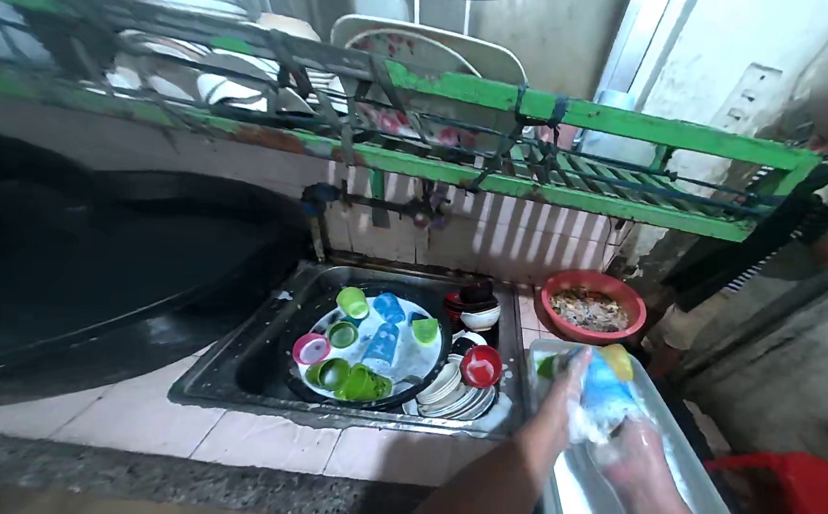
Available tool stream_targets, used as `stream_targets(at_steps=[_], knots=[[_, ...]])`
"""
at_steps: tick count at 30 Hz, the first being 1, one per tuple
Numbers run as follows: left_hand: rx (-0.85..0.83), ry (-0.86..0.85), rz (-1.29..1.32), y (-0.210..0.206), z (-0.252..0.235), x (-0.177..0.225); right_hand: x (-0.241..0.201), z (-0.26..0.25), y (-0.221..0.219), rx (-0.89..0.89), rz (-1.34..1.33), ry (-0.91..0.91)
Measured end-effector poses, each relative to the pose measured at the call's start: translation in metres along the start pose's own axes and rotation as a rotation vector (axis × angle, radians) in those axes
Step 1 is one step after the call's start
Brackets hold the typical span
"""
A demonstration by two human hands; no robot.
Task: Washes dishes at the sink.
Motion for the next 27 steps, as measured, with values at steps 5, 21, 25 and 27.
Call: stream_targets(at_steps=[5,21,25,27], knots=[[-0.004,0.015,-0.092,-0.003,-0.009,0.006,0.007,-0.002,0.005,-0.259,1.201,0.422],[0.325,-0.327,-0.673,0.063,-0.052,0.088,-0.007,0.002,0.072,-0.511,1.084,0.516],[0.543,-0.451,-1.599,0.143,-0.059,0.157,-0.009,0.027,0.105,-0.533,1.15,0.455],[0.557,-0.434,-1.772,0.139,-0.062,0.168,-0.001,0.034,0.107,-0.56,1.207,0.446]])
Point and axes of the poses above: each hand's wrist, its own z-axis away from the middle knuckle, its own y-axis out of the back of the hand, x = y × z, the point moved 1 cm from there along -z, towards the middle knuckle, and after that the axes turned 8 degrees about -z, right-handed, at the moved point
